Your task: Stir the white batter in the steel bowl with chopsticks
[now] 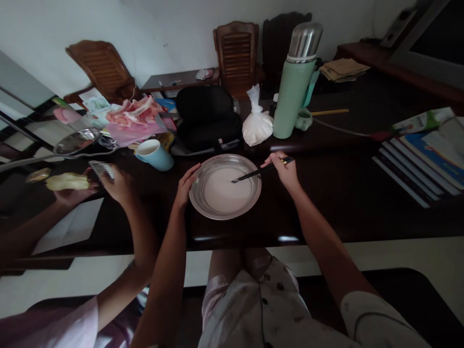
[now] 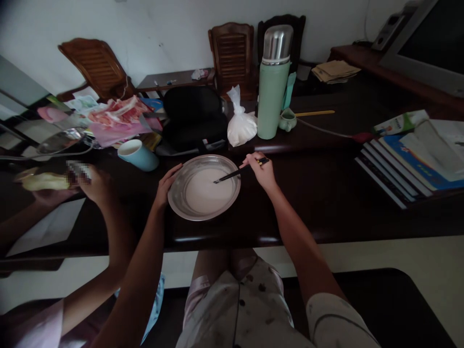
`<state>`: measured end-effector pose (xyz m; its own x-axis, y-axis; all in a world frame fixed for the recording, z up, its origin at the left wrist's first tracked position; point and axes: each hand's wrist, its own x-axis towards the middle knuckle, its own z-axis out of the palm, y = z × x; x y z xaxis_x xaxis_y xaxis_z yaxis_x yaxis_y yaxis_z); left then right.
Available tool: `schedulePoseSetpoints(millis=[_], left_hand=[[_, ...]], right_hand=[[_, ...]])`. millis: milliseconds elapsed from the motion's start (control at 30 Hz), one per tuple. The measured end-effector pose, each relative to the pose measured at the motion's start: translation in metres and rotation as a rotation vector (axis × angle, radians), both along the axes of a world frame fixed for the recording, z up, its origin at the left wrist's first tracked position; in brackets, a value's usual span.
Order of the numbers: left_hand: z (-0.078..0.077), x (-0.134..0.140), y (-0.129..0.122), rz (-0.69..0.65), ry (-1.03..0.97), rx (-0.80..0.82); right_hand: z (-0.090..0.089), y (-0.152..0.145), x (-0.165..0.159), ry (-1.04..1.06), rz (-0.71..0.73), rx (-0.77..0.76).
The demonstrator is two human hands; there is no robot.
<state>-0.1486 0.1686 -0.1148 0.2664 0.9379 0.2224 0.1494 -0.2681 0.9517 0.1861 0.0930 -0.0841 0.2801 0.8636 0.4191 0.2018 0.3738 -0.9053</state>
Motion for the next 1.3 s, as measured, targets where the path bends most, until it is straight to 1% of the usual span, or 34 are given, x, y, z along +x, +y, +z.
schedulePoseSetpoints(millis=[67,133,233,333,400,500,567,633,700,767,867,1000,1067,1167,1233,1300], left_hand=[[0.0,0.0,0.001,-0.005,-0.008,0.001],[-0.001,0.0,0.001,-0.002,-0.003,0.0],[0.0,0.0,0.001,0.007,0.006,-0.004],[0.001,0.0,0.0,0.007,-0.007,-0.012],[0.002,0.001,-0.001,0.012,-0.001,-0.008],[0.004,0.002,-0.002,0.012,0.019,0.0],[0.005,0.002,-0.002,0.004,0.007,-0.006],[0.004,0.002,-0.002,-0.002,-0.017,-0.017],[0.003,0.002,-0.001,-0.002,-0.024,-0.017],[0.002,0.001,-0.001,0.004,-0.011,-0.01],[0.002,0.001,-0.001,0.006,-0.019,-0.022],[0.004,0.002,-0.002,0.006,-0.034,-0.037],[0.005,0.002,-0.003,0.009,-0.026,-0.028],[0.005,0.002,-0.002,0.015,-0.017,-0.026],[0.003,0.002,-0.002,0.012,-0.017,-0.028],[0.001,0.001,-0.001,0.006,-0.026,-0.026]], right_hand=[[0.002,-0.001,0.002,0.081,0.034,-0.038],[0.003,-0.002,-0.001,0.072,0.104,-0.059],[0.004,-0.005,-0.012,-0.041,0.207,-0.042],[0.001,-0.005,-0.021,-0.159,0.248,0.001],[-0.001,-0.004,-0.022,-0.193,0.23,0.017],[-0.003,-0.002,-0.014,-0.209,0.118,0.039],[-0.002,0.0,-0.007,-0.149,0.038,0.044],[0.0,0.0,-0.001,-0.02,0.005,0.022],[0.003,-0.002,0.002,0.085,0.026,-0.012],[0.005,-0.004,0.0,0.108,0.082,-0.048],[0.006,-0.007,-0.011,0.017,0.182,-0.069],[0.001,-0.006,-0.023,-0.18,0.236,0.004],[-0.003,-0.004,-0.023,-0.205,0.218,0.031],[-0.004,-0.002,-0.016,-0.188,0.121,0.042],[-0.003,-0.001,-0.009,-0.114,0.057,0.032],[0.001,-0.002,-0.003,-0.009,0.024,0.01]])
